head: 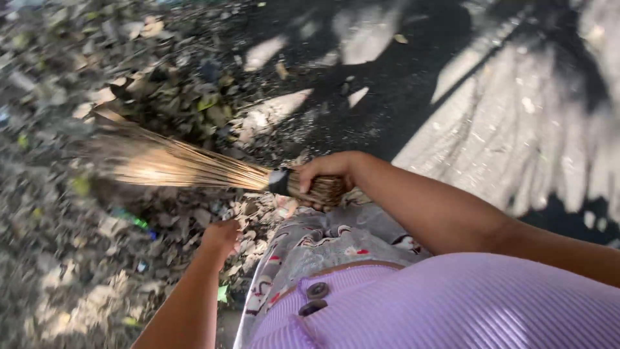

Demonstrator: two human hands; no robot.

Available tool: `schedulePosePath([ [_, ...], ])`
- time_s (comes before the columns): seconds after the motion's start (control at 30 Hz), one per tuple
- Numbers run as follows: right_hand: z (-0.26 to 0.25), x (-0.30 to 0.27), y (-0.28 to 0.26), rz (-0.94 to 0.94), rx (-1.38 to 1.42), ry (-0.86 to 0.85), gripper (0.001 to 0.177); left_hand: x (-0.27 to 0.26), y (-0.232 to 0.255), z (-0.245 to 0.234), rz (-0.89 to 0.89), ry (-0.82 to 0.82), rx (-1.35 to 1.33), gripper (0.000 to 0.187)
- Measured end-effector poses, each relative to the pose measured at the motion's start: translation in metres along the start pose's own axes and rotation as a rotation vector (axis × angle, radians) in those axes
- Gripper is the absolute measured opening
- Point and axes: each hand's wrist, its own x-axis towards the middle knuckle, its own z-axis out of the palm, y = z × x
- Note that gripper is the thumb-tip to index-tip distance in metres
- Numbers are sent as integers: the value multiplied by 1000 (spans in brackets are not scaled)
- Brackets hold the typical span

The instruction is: Sweep dry leaves and debris from the ground using a handheld broom.

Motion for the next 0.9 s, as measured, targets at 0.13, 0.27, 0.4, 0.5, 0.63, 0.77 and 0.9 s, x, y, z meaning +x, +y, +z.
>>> schedulePosePath([
  [0.13, -25, -116, 17, -30, -62, 328, 79, -63, 97, 67, -72, 124, 555, 33],
  [0.27, -139, -175, 60, -57, 393, 584, 49, -46, 107, 79, 97, 115, 386, 28],
  [0.4, -173, -127, 5, -219, 651, 613, 28, -50, 109, 80, 143, 239, 204, 32],
  [0.5, -187, -51, -41, -129, 419, 667, 20, -96, 133, 105, 60, 325, 158, 32],
  [0.63, -129, 60, -99, -42, 275, 22, 19, -125, 152, 113, -83, 408, 67, 32],
  [0.77, -80, 112, -129, -64, 206, -512, 29, -128, 162, 109, -37, 454, 191, 35],
  [0.9, -51, 56, -177, 167, -42, -124, 33, -6, 73, 30, 62, 304, -195, 31],
])
